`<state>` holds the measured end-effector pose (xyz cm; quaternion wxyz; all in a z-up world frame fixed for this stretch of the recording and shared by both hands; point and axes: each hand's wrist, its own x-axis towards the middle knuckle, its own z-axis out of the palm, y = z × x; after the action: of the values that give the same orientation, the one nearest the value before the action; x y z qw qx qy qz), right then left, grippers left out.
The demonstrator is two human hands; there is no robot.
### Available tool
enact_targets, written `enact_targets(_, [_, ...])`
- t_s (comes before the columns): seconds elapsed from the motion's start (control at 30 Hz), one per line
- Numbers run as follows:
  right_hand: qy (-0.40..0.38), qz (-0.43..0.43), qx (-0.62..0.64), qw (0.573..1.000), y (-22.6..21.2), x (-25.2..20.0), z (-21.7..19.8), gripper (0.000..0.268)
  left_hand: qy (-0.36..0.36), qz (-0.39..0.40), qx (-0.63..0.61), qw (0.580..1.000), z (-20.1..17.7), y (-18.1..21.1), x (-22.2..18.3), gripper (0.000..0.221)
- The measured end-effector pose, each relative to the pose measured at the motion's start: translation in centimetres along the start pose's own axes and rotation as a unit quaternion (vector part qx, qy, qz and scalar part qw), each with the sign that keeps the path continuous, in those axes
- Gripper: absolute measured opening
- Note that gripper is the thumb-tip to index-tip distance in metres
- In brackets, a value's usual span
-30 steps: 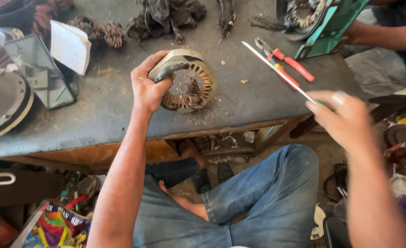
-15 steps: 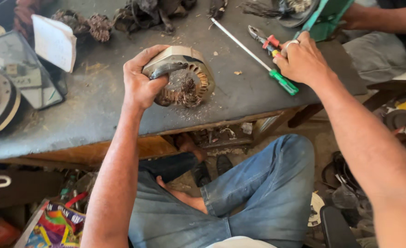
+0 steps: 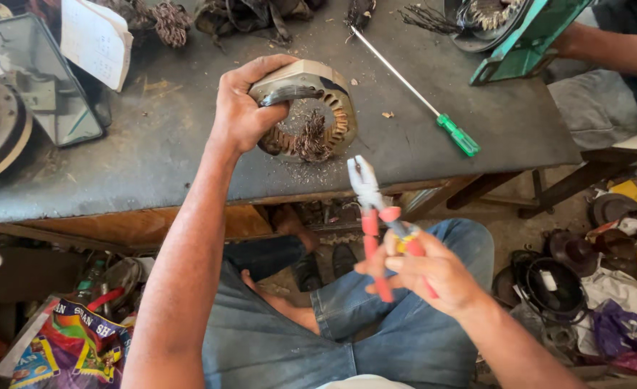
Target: The person uses pliers and a screwdriver to remove old copper windings from a motor stator core. They repeatedly pull and scrape the wires from the slots, occasionally rotating the stator to access different sections.
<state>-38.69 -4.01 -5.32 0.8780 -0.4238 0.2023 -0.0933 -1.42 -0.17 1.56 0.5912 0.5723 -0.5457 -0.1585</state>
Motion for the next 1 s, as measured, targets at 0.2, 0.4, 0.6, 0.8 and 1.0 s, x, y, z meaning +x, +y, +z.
enact_targets(0.2, [-0.010, 0.076, -0.048, 0.996, -2.0, 3.5, 1.5, 0.033, 0.001, 0.020, -0.006, 1.000, 0.0, -0.1, 0.0, 0.053])
enact_targets(0.4, [-0.025, 0.091, -0.017, 0.995, -3.2, 4.3, 1.3, 0.021, -0.003, 0.022, 0.001, 1.000, -0.3, 0.0, -0.3, 0.053])
enact_targets(0.6, [-0.038, 0.121, -0.057, 0.990, -5.5, 4.9, 0.0, 0.022, -0.041, 0.054, -0.018, 0.998, -0.6, -0.5, -0.6, 0.055])
enact_targets(0.8, [-0.041, 0.103, -0.027, 0.994, -4.7, 5.3, -0.4, 0.031, -0.070, 0.021, -0.006, 0.997, -0.1, 0.7, 0.2, 0.059])
enact_targets(1.0, [-0.017, 0.094, 0.077, 0.992, 2.5, 6.4, 1.2, 0.030, -0.090, 0.049, 0.135, 0.986, 2.2, 3.7, 0.9, 0.048])
